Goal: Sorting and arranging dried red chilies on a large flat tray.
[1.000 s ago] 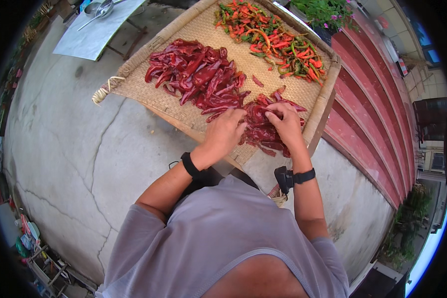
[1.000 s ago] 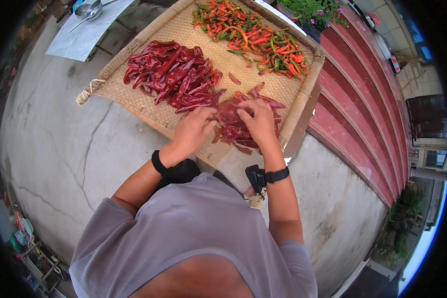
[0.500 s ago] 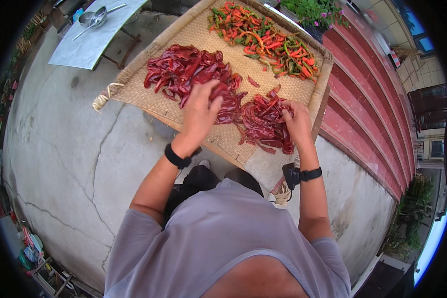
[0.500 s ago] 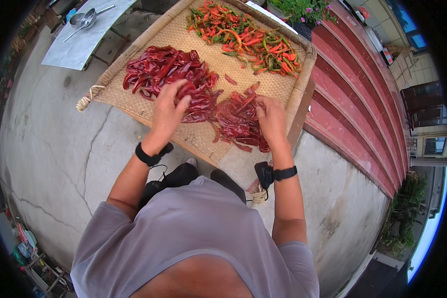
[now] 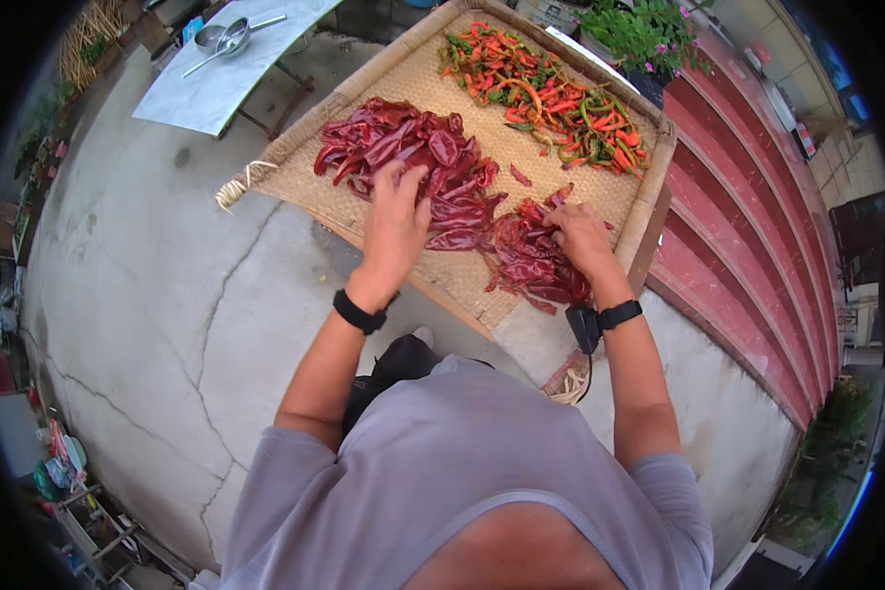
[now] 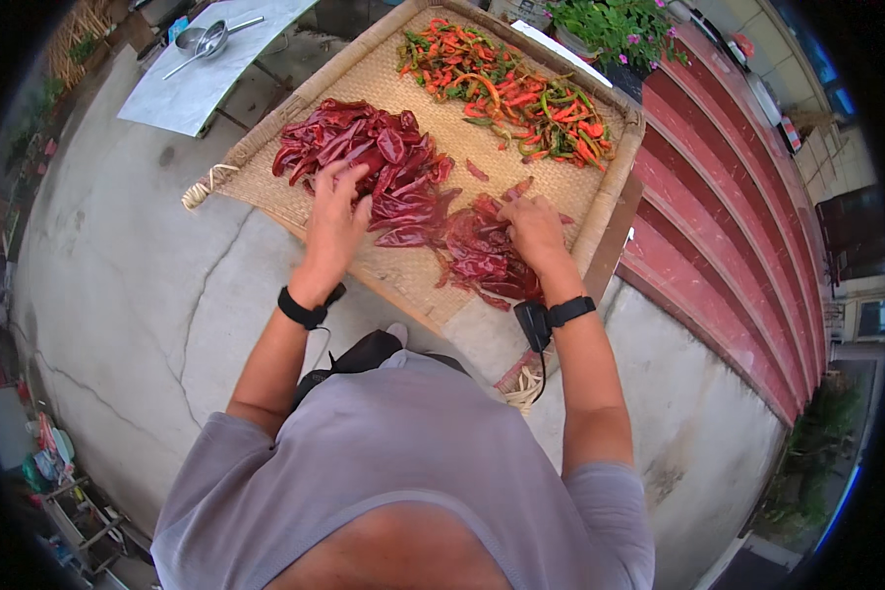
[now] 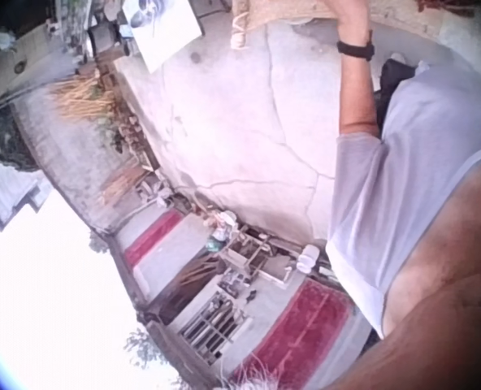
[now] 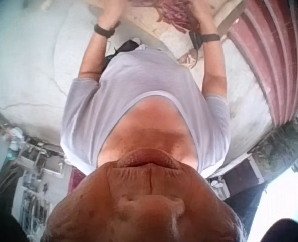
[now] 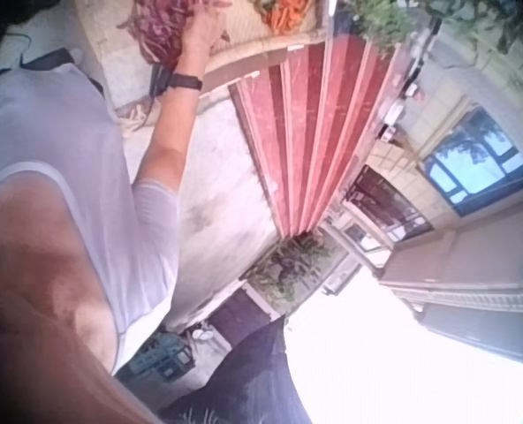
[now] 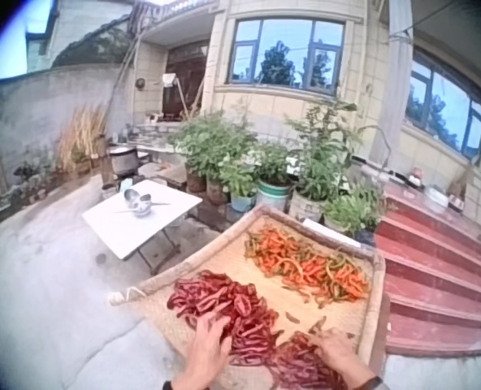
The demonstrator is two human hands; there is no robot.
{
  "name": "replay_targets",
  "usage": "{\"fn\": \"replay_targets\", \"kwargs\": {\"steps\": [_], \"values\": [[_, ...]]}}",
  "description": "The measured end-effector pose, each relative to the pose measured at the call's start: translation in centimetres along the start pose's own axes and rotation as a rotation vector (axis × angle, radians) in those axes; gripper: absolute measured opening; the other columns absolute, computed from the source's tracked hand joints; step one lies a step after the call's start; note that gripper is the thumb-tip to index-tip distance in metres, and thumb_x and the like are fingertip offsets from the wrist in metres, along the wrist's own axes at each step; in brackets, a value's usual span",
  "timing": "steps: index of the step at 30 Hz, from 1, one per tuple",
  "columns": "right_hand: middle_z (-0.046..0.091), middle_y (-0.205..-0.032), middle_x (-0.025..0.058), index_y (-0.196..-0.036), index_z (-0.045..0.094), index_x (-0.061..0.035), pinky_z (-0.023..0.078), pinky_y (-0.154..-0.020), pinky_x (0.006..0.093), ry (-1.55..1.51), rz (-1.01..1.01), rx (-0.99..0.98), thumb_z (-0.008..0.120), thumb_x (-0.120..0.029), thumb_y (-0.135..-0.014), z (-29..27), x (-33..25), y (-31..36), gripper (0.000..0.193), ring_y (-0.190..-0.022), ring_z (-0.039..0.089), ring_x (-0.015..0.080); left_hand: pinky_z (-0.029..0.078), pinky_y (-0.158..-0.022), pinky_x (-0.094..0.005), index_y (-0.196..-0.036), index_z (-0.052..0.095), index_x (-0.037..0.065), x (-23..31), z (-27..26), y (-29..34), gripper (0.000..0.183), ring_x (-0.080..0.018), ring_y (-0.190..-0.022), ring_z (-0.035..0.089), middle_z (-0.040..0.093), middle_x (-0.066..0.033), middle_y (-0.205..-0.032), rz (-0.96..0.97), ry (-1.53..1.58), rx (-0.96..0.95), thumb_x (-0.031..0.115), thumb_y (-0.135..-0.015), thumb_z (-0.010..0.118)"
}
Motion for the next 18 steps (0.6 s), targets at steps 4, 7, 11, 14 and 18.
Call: {"fn": "replay_targets", "kwargs": {"steps": [4,7,11,14,18], "values": [[0.069,-0.098,0.0107,-0.1,0.071,-0.0111,0.049,-0.082,0.046,-0.138,0.103,0.136,0.065,-0.009,-0.084,-0.7,0.8,-0.6,0.017,-0.093,0.061,0.0356,0.053,-0.082,-0.0379,-0.121,0.061,0.005,1.6,2.5,3.5,0.038,-0.0328,-0.098,0.061,0.052,-0.0176,-0.127,0.045,0.068,-0.078,-0.004,-0.084,0.065],[0.07,-0.1,0.0139,-0.106,0.07,-0.0095,0.051,-0.08,0.0461,-0.387,0.243,0.099,0.063,-0.01,-0.088,-1.6,0.4,-2.6,0.019,-0.09,0.064,0.0382,0.052,-0.084,-0.0391,-0.117,0.063,0.005,2.9,4.5,6.0,0.035,-0.0346,-0.099,0.062,0.055,-0.0165,-0.123,0.171,0.078,-0.18,-0.003,-0.083,0.064],[0.071,-0.103,0.0176,-0.114,0.068,-0.007,0.052,-0.083,0.0426,-0.937,0.23,0.125,0.063,-0.016,-0.089,-0.6,-0.7,-5.1,0.028,-0.094,0.066,0.0386,0.05,-0.093,-0.0422,-0.112,0.064,0.002,5.4,6.6,8.0,0.028,-0.0364,-0.111,0.058,0.058,-0.017,-0.12,0.095,0.198,-0.453,0.001,-0.084,0.063],[0.07,-0.106,0.0179,-0.12,0.064,-0.0023,0.053,-0.08,0.0404,-0.367,0.191,-0.008,0.068,-0.018,-0.088,1.7,0.4,-5.4,0.035,-0.097,0.067,0.035,0.048,-0.095,-0.0429,-0.111,0.066,0.002,6.1,7.3,9.1,0.026,-0.0371,-0.114,0.057,0.059,-0.0179,-0.118,0.138,0.177,-0.445,0.002,-0.084,0.063],[0.07,-0.105,0.0155,-0.114,0.065,-0.0086,0.048,-0.092,0.0456,0.182,0.195,-0.267,0.073,-0.018,-0.081,4.2,0.1,-4.9,0.036,-0.104,0.063,0.0337,0.048,-0.095,-0.0426,-0.111,0.066,0.002,6.1,7.9,10.5,0.027,-0.0378,-0.112,0.057,0.059,-0.0189,-0.119,0.252,0.026,-0.475,0.002,-0.084,0.064]]}}
Point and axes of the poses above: each hand's wrist, its own y-axis away from the middle knuckle, its own z-axis out of the palm, x = y × z, the point moved 5 cm from there along -y, towards the middle knuckle
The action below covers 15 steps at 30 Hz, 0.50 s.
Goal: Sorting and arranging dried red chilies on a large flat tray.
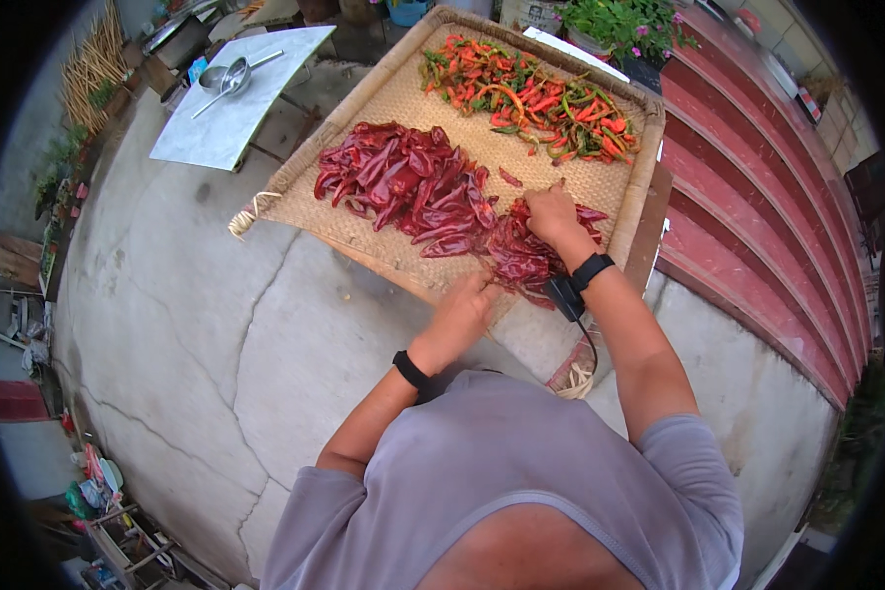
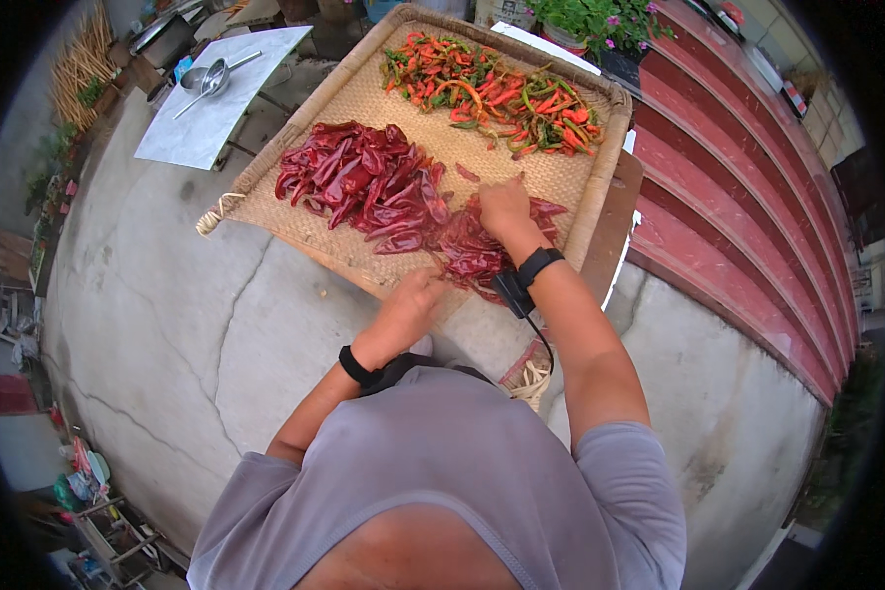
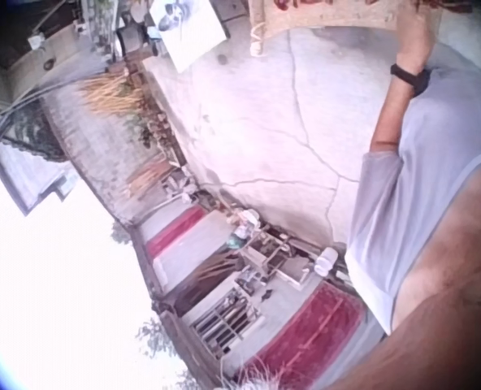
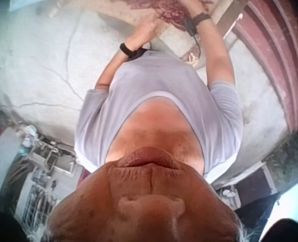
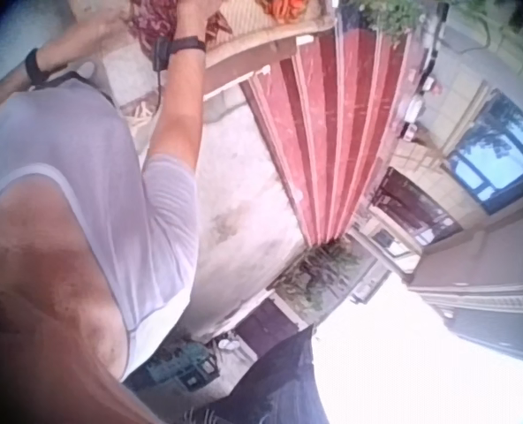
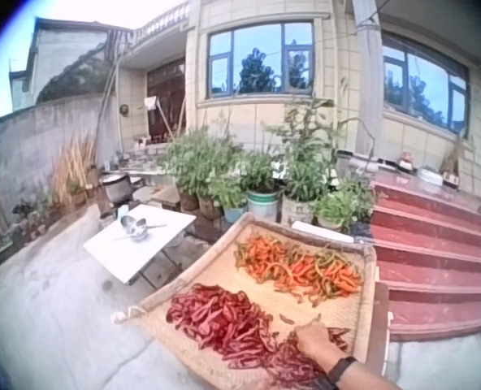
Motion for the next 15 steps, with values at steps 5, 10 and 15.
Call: {"fn": "replay_targets", "kwargs": {"steps": [5,10,15], "values": [[0.068,-0.104,0.016,-0.11,0.065,-0.0102,0.047,-0.089,0.0472,-0.237,0.028,0.042,0.076,-0.016,-0.075,1.2,1.5,0.4,0.037,-0.106,0.06,0.0354,0.049,-0.093,-0.0428,-0.113,0.066,0.003,0.3,-0.3,0.4,0.03,-0.0376,-0.109,0.057,0.059,-0.019,-0.119,-0.012,0.037,0.04,0.003,-0.083,0.064],[0.065,-0.099,0.0173,-0.106,0.063,-0.004,0.047,-0.085,0.045,-0.53,-0.05,0.254,0.075,-0.012,-0.076,-3.5,1.7,4.4,0.034,-0.101,0.061,0.0361,0.051,-0.088,-0.0391,-0.119,0.063,0.002,-0.1,-1.1,-1.0,0.033,-0.0351,-0.102,0.062,0.061,-0.0183,-0.116,-0.208,0.189,0.031,0.004,-0.086,0.064],[0.064,-0.098,0.0177,-0.105,0.061,-0.0016,0.048,-0.083,0.042,-0.709,-0.144,0.447,0.073,-0.009,-0.079,-6.3,2.0,7.7,0.03,-0.095,0.061,0.0356,0.053,-0.08,-0.0327,-0.135,0.053,0.0,0.9,-1.8,-4.8,0.044,-0.0229,-0.093,0.065,0.064,-0.0171,-0.118,-0.26,0.344,0.171,0.012,-0.094,0.065]]}}
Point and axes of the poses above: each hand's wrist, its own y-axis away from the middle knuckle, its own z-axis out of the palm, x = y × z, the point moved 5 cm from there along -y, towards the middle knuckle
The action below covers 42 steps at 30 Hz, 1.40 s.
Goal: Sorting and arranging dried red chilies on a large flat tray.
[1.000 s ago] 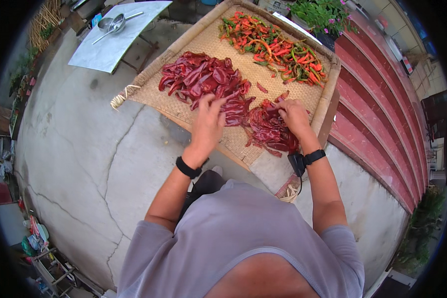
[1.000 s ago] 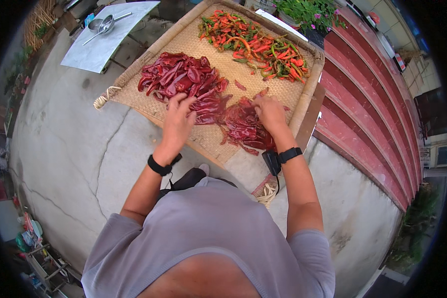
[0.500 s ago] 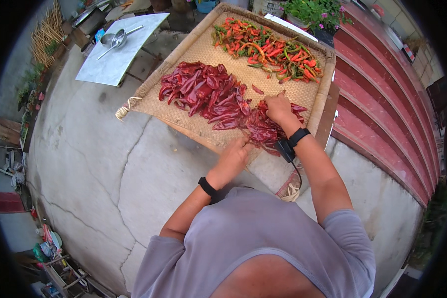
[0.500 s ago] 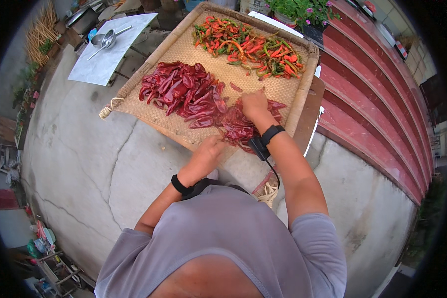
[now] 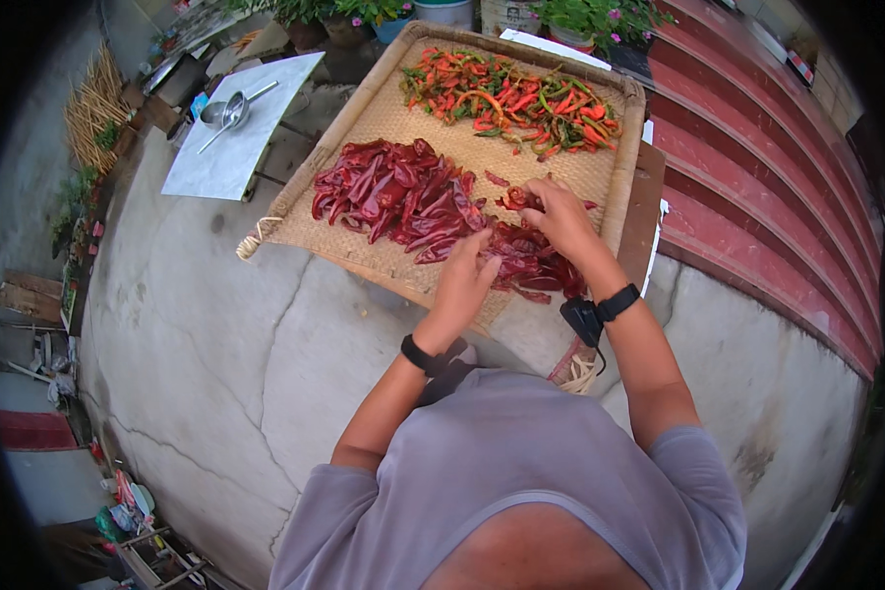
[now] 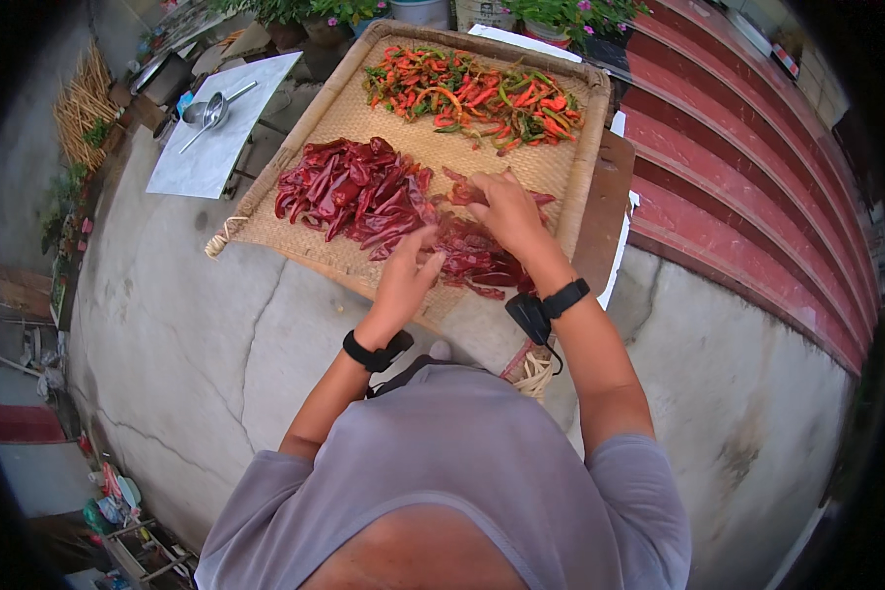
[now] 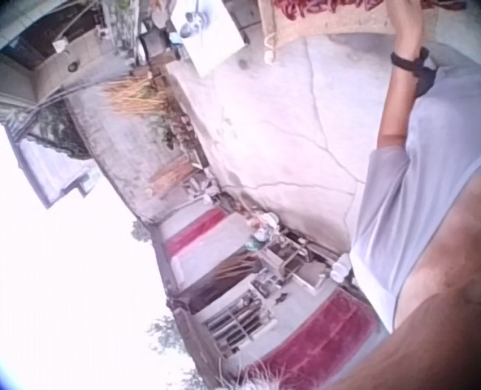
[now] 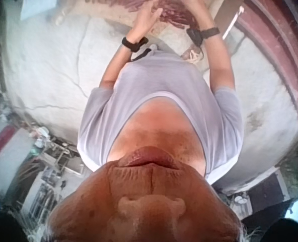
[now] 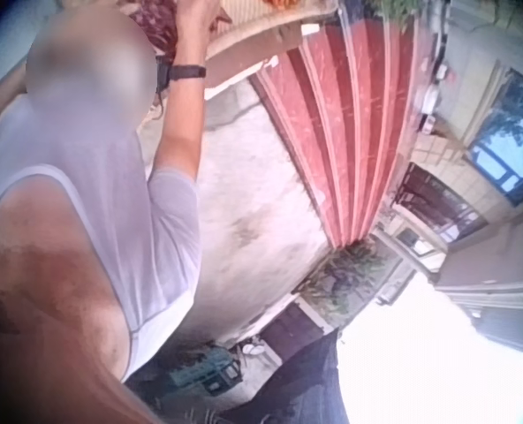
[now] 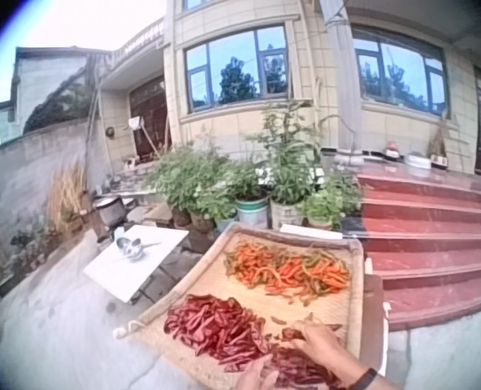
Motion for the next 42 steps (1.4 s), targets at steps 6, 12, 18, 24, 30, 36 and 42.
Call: {"fn": "replay_targets", "kwargs": {"steps": [6,12,18,24,30,36,42], "values": [[0.065,-0.099,0.0192,-0.11,0.062,0.0002,0.047,-0.084,0.0419,-0.327,-0.007,0.029,0.07,-0.01,-0.082,-1.2,-3.4,2.8,0.031,-0.096,0.061,0.0375,0.051,-0.073,-0.0306,-0.121,0.055,-0.002,1.2,1.9,-2.5,0.03,-0.0165,-0.082,0.062,0.066,-0.0113,-0.103,-0.025,0.287,0.002,0.017,-0.098,0.062],[0.066,-0.101,0.0152,-0.11,0.065,-0.0001,0.048,-0.083,0.0357,-0.44,0.081,0.015,0.07,-0.011,-0.084,-0.8,-0.8,4.5,0.029,-0.093,0.063,0.0275,0.051,-0.071,-0.029,-0.112,0.056,0.001,0.7,3.0,-2.4,0.018,-0.0124,-0.077,0.063,0.068,-0.011,-0.092,-0.121,0.526,0.032,0.015,-0.102,0.055],[0.067,-0.101,0.0049,-0.107,0.066,0.0027,0.047,-0.086,0.0262,-0.55,0.227,0.263,0.069,-0.01,-0.092,-1.7,0.7,4.7,0.02,-0.094,0.06,0.0127,0.052,-0.061,-0.0312,-0.113,0.061,-0.001,-0.6,-0.3,-4.4,0.019,-0.0174,-0.066,0.063,0.069,-0.0114,-0.084,0.087,-0.077,0.151,0.011,-0.098,0.06],[0.067,-0.1,0.0049,-0.107,0.067,0.0023,0.047,-0.084,0.0258,-0.441,0.281,0.306,0.068,-0.012,-0.094,-2.5,-0.3,4.3,0.02,-0.093,0.06,0.0123,0.052,-0.076,-0.0466,-0.122,0.059,0.0,-2.5,-4.7,-8.2,0.035,-0.0435,-0.091,0.064,0.065,-0.0266,-0.101,0.099,-0.443,0.264,0.011,-0.09,0.067],[0.069,-0.103,0.0082,-0.108,0.068,0.0012,0.048,-0.088,0.0288,-0.397,0.309,0.132,0.066,-0.012,-0.093,-0.1,-0.4,4.4,0.02,-0.097,0.063,0.0163,0.052,-0.075,-0.0368,-0.134,0.054,0.002,-1.0,-4.8,-7.9,0.048,-0.0288,-0.085,0.063,0.057,-0.0199,-0.114,0.155,-0.39,0.219,0.015,-0.091,0.069],[0.07,-0.101,0.0086,-0.107,0.068,0.0003,0.049,-0.086,0.0302,-0.419,0.189,-0.113,0.067,-0.011,-0.091,2.4,-2.2,3.8,0.02,-0.094,0.064,0.0179,0.052,-0.076,-0.032,-0.123,0.061,0.0,-1.2,-0.8,-5.7,0.031,-0.0219,-0.085,0.066,0.066,-0.0141,-0.107,0.174,0.074,-0.304,0.01,-0.093,0.065],[0.07,-0.09,0.0096,-0.102,0.069,-0.0002,0.05,-0.076,0.0296,-0.377,0.377,0.002,0.069,-0.01,-0.088,1.4,1.1,4.1,0.017,-0.082,0.064,0.0158,0.051,-0.074,-0.0368,-0.103,0.066,0.0,-2.9,-4.0,-5.8,0.015,-0.03,-0.085,0.067,0.068,-0.0167,-0.093,0.12,-0.091,-0.016,0.009,-0.094,0.061]]}}
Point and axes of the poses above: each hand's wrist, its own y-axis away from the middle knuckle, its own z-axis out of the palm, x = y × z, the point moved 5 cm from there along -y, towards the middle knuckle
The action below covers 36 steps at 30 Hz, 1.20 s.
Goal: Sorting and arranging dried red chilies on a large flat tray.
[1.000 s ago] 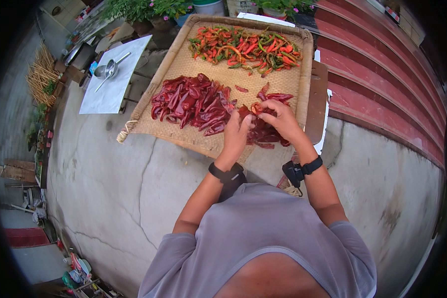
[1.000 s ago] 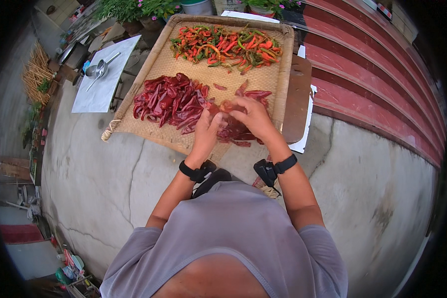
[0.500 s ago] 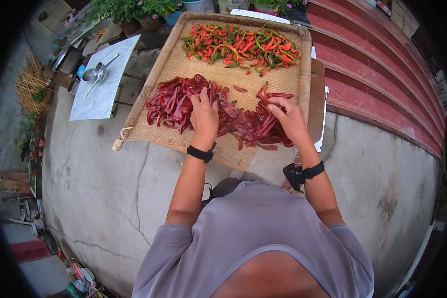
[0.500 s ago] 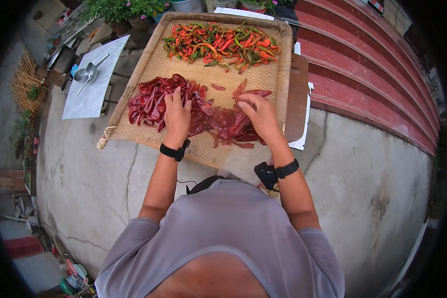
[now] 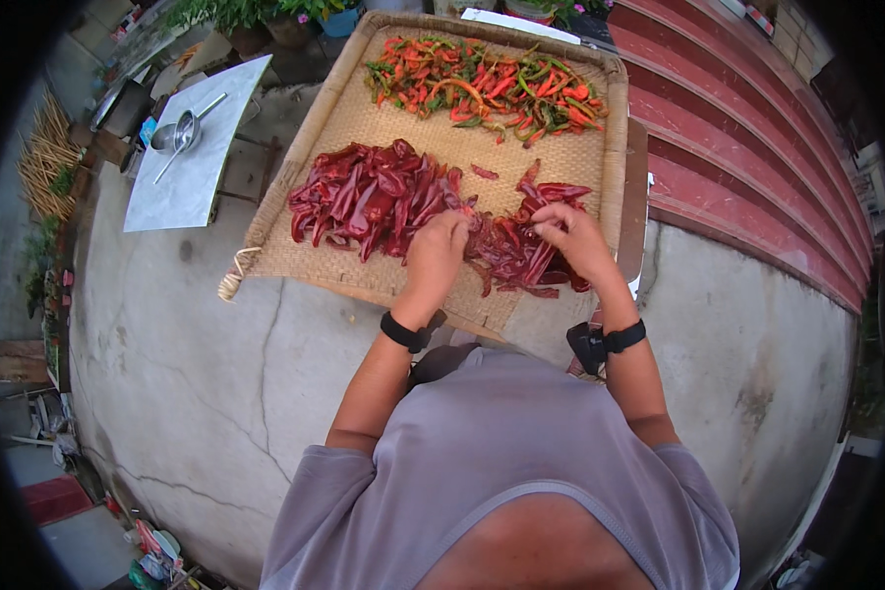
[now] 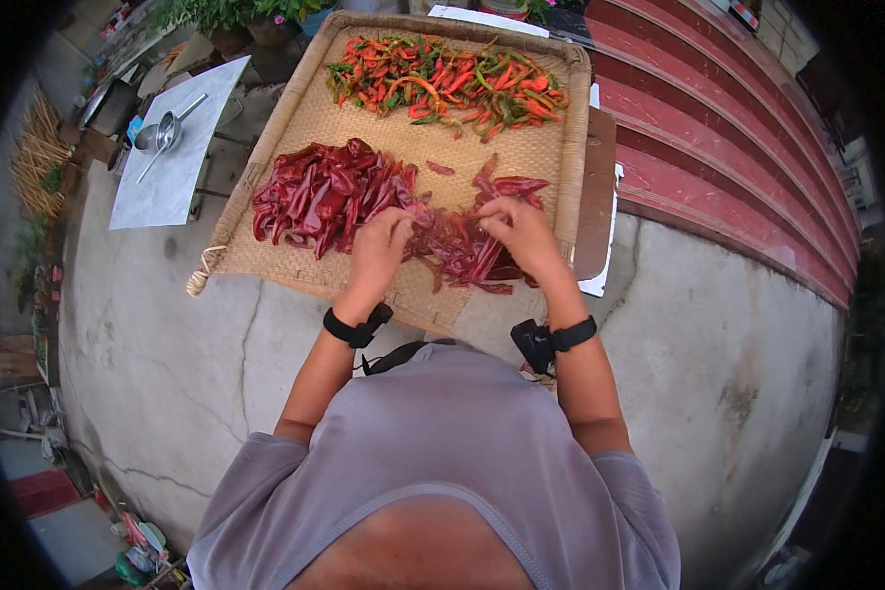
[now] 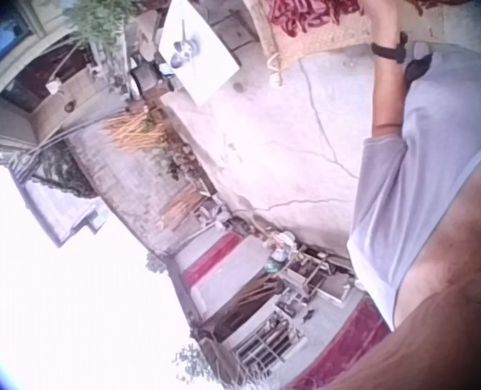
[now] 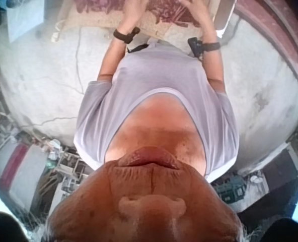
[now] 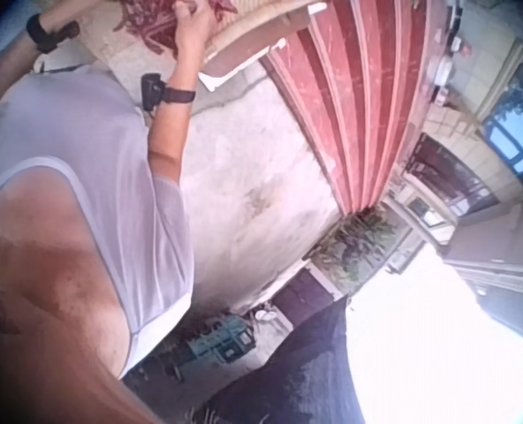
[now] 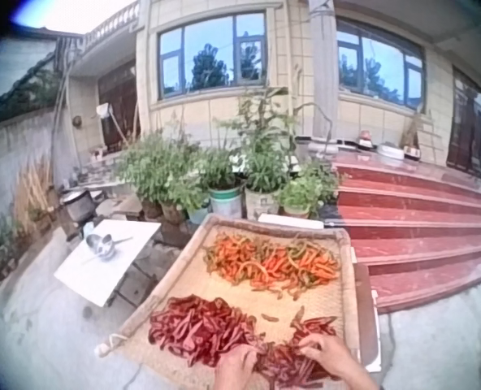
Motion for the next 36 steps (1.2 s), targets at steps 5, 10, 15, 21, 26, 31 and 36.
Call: {"fn": "replay_targets", "kwargs": {"steps": [5,10,15,21,26,31,36], "values": [[0.071,-0.083,0.0106,-0.101,0.069,-0.0001,0.051,-0.072,0.0307,0.061,-0.001,0.163,0.069,-0.012,-0.087,-1.5,0.8,-2.9,0.018,-0.077,0.066,0.0166,0.051,-0.072,-0.0394,-0.101,0.065,0.0,-0.1,-0.9,-0.8,0.012,-0.034,-0.082,0.065,0.067,-0.0174,-0.095,0.005,-0.031,0.018,0.007,-0.093,0.06],[0.071,-0.082,0.012,-0.101,0.068,0.0008,0.052,-0.072,0.0335,0.141,-0.032,0.213,0.069,-0.014,-0.088,-1.2,-0.6,-6.3,0.019,-0.076,0.067,0.0207,0.049,-0.085,-0.0426,-0.103,0.066,0.002,0.2,3.0,0.1,0.016,-0.0355,-0.096,0.061,0.064,-0.0154,-0.101,0.179,-0.04,-0.136,0.004,-0.087,0.062],[0.07,-0.097,0.0161,-0.112,0.064,-0.0006,0.051,-0.077,0.0351,-0.085,-0.126,0.282,0.068,-0.023,-0.09,0.4,-2.0,-8.9,0.032,-0.086,0.067,0.0216,0.047,-0.089,-0.0448,-0.101,0.067,0.005,0.8,6.4,-0.5,0.018,-0.0358,-0.101,0.054,0.06,-0.0114,-0.11,0.275,-0.103,-0.209,0.003,-0.085,0.059],[0.068,-0.09,0.0087,-0.114,0.063,-0.0012,0.052,-0.077,0.0365,0.341,-0.011,0.251,0.067,-0.021,-0.093,-2.0,4.3,-8.2,0.029,-0.084,0.066,0.0221,0.045,-0.084,-0.0444,-0.101,0.061,0.006,-0.4,9.3,-1.3,0.021,-0.0369,-0.094,0.053,0.06,-0.0136,-0.108,0.247,-0.136,-0.486,-0.002,-0.082,0.058],[0.066,-0.09,0.0084,-0.116,0.063,-0.003,0.05,-0.066,0.0302,-0.002,0.11,0.091,0.066,-0.011,-0.092,-1.3,5.1,-9.3,0.026,-0.078,0.061,0.0143,0.046,-0.084,-0.0465,-0.101,0.056,0.002,-0.3,9.6,-0.7,0.021,-0.04,-0.096,0.054,0.057,-0.0193,-0.098,0.338,-0.116,-0.353,-0.005,-0.081,0.055],[0.062,-0.1,0.0044,-0.126,0.06,-0.0039,0.049,-0.069,0.0249,-0.101,0.081,0.154,0.063,-0.016,-0.097,0.0,0.6,-10.9,0.031,-0.083,0.057,0.0092,0.046,-0.085,-0.0478,-0.105,0.056,0.001,-0.9,9.1,-0.4,0.025,-0.0408,-0.097,0.055,0.056,-0.0201,-0.098,0.266,-0.113,-0.327,-0.006,-0.081,0.054],[0.068,-0.11,0.0172,-0.118,0.066,-0.0084,0.051,-0.084,0.0459,0.367,-0.043,0.1,0.068,-0.025,-0.088,-1.1,3.2,-11.1,0.034,-0.094,0.066,0.0348,0.047,-0.086,-0.0476,-0.118,0.058,0.001,0.1,8.2,-0.9,0.039,-0.0412,-0.1,0.054,0.055,-0.0204,-0.111,0.184,-0.233,-0.357,-0.006,-0.08,0.054]]}}
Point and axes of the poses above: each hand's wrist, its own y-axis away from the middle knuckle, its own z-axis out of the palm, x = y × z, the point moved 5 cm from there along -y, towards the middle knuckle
